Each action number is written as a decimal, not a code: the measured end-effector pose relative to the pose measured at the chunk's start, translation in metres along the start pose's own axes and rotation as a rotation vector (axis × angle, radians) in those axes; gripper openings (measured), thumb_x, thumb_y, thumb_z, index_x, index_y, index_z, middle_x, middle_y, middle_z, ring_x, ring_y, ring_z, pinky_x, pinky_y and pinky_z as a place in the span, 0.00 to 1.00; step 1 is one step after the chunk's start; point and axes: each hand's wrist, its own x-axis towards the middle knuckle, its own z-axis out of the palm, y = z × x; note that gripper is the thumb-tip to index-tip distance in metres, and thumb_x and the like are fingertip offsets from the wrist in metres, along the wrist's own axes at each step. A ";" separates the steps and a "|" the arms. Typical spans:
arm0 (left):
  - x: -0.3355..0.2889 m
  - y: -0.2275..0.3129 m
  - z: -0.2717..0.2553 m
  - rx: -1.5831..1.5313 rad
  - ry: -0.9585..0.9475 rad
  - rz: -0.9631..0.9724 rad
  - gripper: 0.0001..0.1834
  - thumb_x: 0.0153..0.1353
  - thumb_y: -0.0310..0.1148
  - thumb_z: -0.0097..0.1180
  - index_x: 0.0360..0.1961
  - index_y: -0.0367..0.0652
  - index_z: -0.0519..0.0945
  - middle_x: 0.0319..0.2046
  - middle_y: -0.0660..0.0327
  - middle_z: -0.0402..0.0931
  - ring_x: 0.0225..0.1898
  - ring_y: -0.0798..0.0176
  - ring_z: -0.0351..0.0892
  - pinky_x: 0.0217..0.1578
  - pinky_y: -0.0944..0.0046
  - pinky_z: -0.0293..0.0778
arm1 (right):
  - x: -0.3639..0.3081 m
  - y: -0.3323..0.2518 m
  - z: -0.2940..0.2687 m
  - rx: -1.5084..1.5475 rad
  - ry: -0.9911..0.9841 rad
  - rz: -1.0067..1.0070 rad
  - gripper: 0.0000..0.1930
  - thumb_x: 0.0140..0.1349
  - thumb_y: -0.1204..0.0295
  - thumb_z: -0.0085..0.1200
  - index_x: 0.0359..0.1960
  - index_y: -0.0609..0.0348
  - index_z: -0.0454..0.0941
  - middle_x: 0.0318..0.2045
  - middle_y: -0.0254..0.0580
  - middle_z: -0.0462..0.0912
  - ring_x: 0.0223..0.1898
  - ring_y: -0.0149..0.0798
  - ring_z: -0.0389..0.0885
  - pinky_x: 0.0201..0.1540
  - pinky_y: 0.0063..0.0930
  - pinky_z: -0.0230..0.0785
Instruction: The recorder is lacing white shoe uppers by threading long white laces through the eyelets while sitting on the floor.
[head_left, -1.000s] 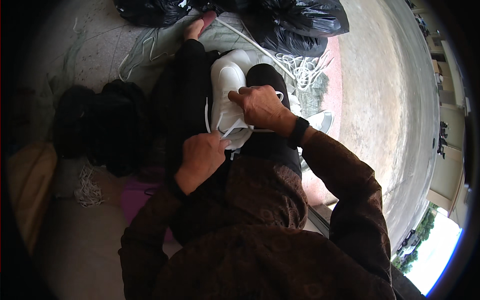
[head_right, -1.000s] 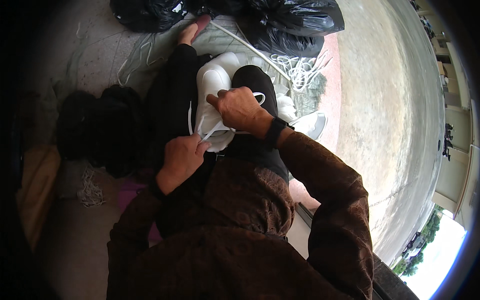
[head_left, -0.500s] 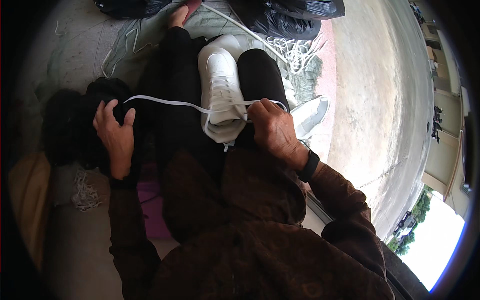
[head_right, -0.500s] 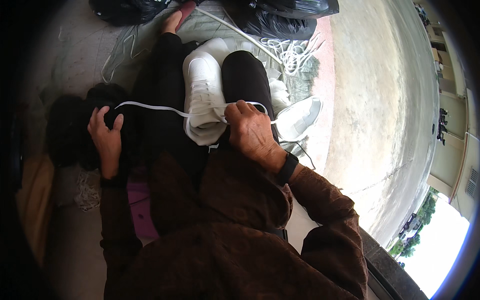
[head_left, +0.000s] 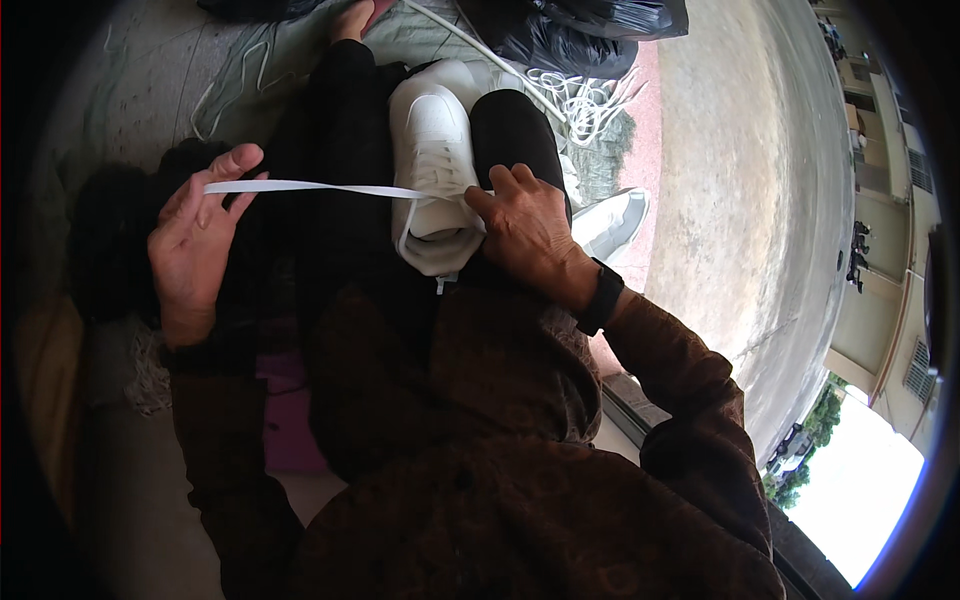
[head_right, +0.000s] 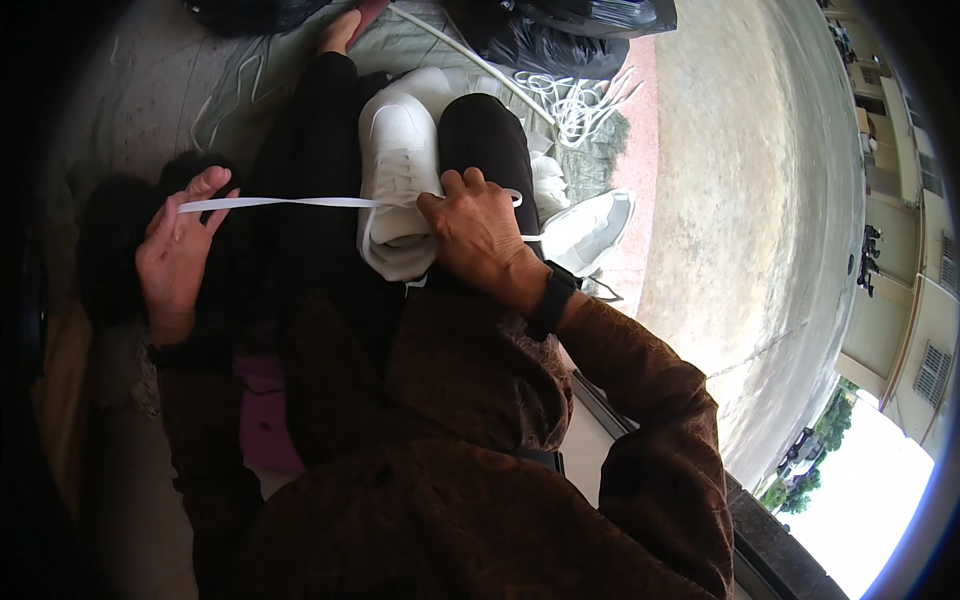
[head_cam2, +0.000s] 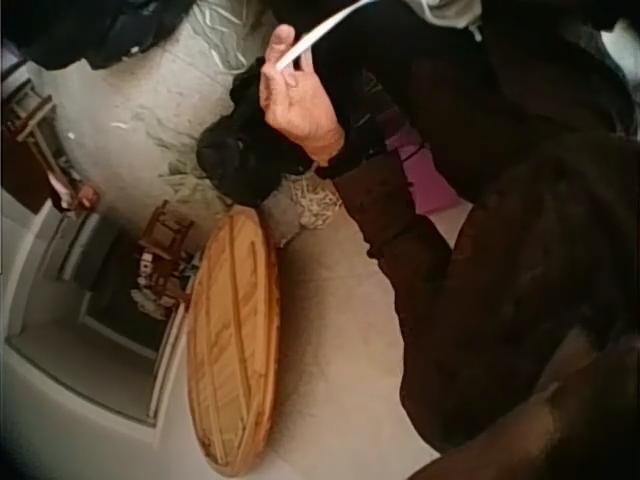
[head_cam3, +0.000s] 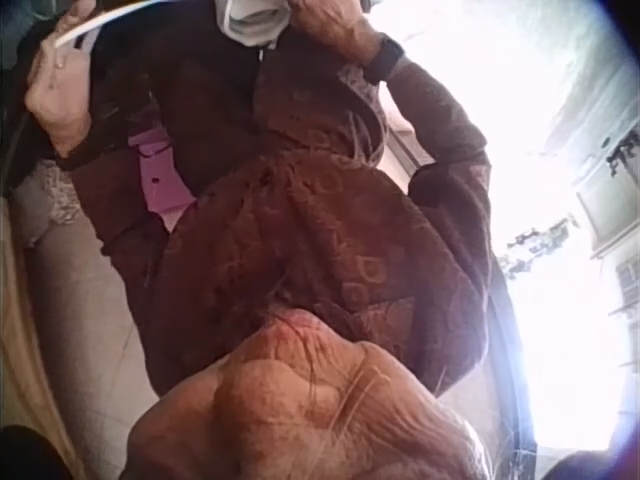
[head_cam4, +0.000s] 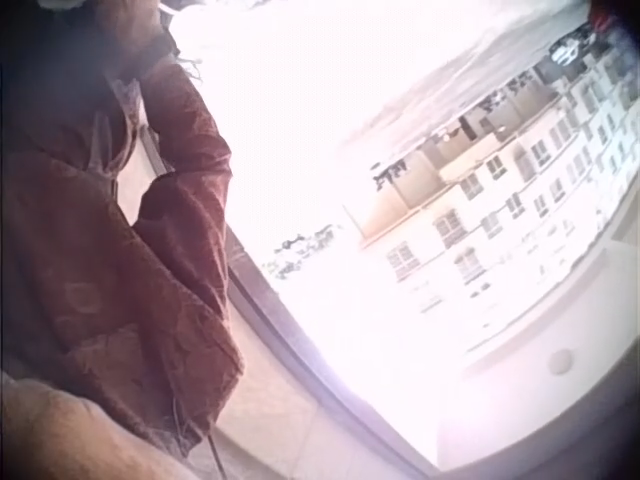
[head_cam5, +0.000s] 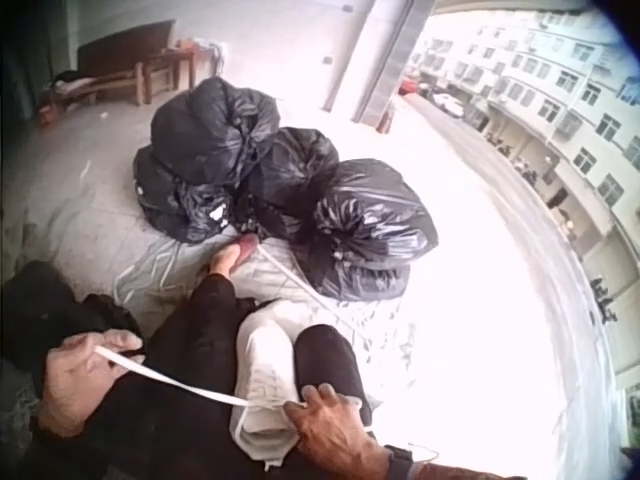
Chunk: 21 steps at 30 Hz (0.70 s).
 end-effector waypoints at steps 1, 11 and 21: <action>-0.005 0.010 -0.002 -0.102 0.065 0.014 0.18 0.74 0.36 0.39 0.28 0.40 0.74 0.43 0.49 0.73 0.56 0.54 0.70 0.63 0.55 0.58 | 0.006 -0.005 -0.003 -0.011 -0.024 -0.012 0.13 0.42 0.76 0.60 0.34 0.51 0.79 0.33 0.42 0.74 0.36 0.46 0.77 0.34 0.41 0.75; -0.009 -0.017 -0.021 1.149 -0.102 0.149 0.18 0.66 0.29 0.51 0.19 0.39 0.63 0.14 0.59 0.57 0.17 0.66 0.60 0.20 0.59 0.56 | 0.010 -0.001 0.010 0.243 0.031 0.125 0.05 0.46 0.79 0.57 0.23 0.56 0.73 0.24 0.39 0.76 0.32 0.48 0.79 0.31 0.40 0.73; -0.021 -0.096 0.064 0.789 -0.083 -0.015 0.03 0.64 0.24 0.49 0.39 0.38 0.74 0.22 0.61 0.71 0.25 0.68 0.72 0.28 0.67 0.68 | 0.016 -0.010 0.024 0.089 0.006 -0.157 0.09 0.42 0.75 0.60 0.29 0.56 0.77 0.29 0.39 0.77 0.36 0.44 0.78 0.34 0.36 0.75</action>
